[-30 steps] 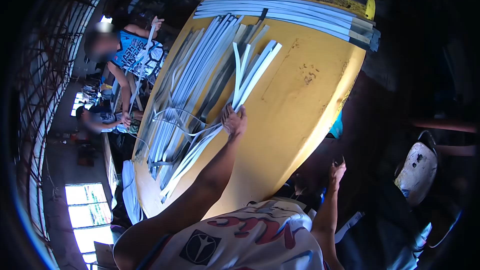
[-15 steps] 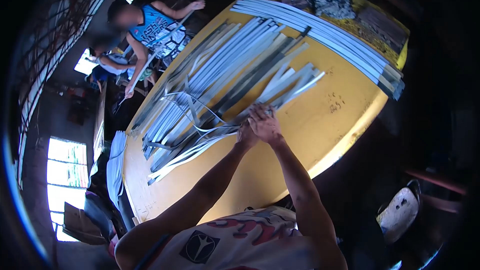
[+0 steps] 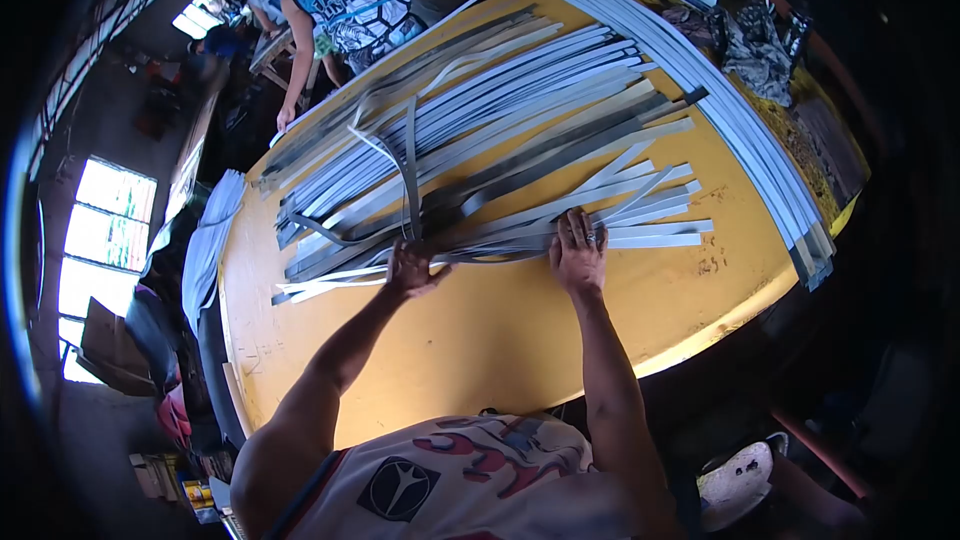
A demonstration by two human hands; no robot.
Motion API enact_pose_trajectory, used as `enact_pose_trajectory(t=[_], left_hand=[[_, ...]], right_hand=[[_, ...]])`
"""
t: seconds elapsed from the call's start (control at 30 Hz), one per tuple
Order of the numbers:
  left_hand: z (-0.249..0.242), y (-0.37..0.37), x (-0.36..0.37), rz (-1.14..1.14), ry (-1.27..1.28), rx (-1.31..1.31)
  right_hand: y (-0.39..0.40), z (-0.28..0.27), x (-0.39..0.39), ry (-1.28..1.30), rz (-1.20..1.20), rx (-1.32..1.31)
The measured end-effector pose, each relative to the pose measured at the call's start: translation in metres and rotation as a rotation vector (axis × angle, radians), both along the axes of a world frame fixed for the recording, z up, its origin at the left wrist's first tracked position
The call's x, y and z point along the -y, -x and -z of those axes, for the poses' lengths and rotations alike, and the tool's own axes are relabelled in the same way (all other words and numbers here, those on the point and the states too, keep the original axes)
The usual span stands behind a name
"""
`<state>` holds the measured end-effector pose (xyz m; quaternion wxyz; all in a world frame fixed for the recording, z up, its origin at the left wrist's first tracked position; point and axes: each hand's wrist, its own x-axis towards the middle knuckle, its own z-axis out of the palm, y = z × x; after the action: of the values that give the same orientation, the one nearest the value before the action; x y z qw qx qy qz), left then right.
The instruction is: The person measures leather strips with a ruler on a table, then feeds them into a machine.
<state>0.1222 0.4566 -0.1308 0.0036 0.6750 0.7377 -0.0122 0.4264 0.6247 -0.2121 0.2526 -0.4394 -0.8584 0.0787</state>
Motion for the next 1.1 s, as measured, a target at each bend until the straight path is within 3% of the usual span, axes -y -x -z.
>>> enact_pose_trajectory(t=[0.03, 0.13, 0.23, 0.37, 0.43, 0.47, 0.5, 0.63, 0.7, 0.73, 0.83, 0.87, 0.9, 0.97, 1.0, 1.1], left_hand=[[-0.004, 0.017, 0.003, -0.046, 0.052, -0.126], [-0.005, 0.065, 0.017, 0.027, -0.141, 0.003], [-0.007, 0.082, 0.018, -0.007, -0.037, 0.069], [-0.006, 0.078, 0.019, -0.032, 0.137, -0.068], [-0.018, 0.074, 0.028, 0.077, 0.085, -0.100], [-0.012, 0.078, 0.034, 0.197, -0.211, -0.097], [-0.002, 0.085, 0.038, 0.194, -0.216, -0.096], [-0.003, 0.088, 0.057, -0.051, -0.099, 0.085], [-0.015, 0.090, 0.054, -0.364, 0.217, 0.204], [-0.011, 0.090, 0.056, -0.327, 0.213, 0.006], [0.005, 0.108, 0.070, -0.342, 0.049, 0.015], [-0.016, 0.101, 0.066, -0.407, 0.208, 0.000], [-0.011, 0.107, 0.073, -0.411, 0.213, 0.000], [-0.004, 0.116, 0.090, -0.318, -0.055, -0.158], [-0.011, 0.117, 0.094, -0.300, 0.044, -0.200], [0.002, 0.129, 0.121, -0.279, 0.023, -0.067]], right_hand=[[0.001, -0.002, -0.001, 0.000, 0.011, 0.008], [0.002, 0.002, 0.000, -0.001, 0.023, -0.005], [0.001, -0.001, -0.001, -0.008, 0.016, 0.009], [0.000, -0.003, 0.000, -0.002, 0.004, 0.066], [0.000, -0.002, 0.001, 0.003, 0.033, 0.080], [0.001, -0.002, 0.001, -0.001, 0.033, 0.082], [0.001, -0.002, 0.000, -0.019, 0.045, 0.091], [0.000, 0.001, 0.002, -0.017, 0.059, 0.128], [0.000, 0.000, 0.002, -0.027, 0.057, 0.132], [0.000, 0.000, 0.002, -0.021, 0.063, 0.140], [-0.001, 0.003, 0.001, -0.035, 0.064, 0.144], [0.001, 0.004, 0.000, -0.049, 0.068, 0.138], [0.001, 0.006, 0.001, -0.045, 0.062, 0.139], [0.000, 0.008, 0.000, -0.053, 0.070, 0.125], [0.000, 0.009, 0.000, -0.052, 0.069, 0.125], [0.002, 0.008, -0.002, -0.082, 0.072, 0.127]])
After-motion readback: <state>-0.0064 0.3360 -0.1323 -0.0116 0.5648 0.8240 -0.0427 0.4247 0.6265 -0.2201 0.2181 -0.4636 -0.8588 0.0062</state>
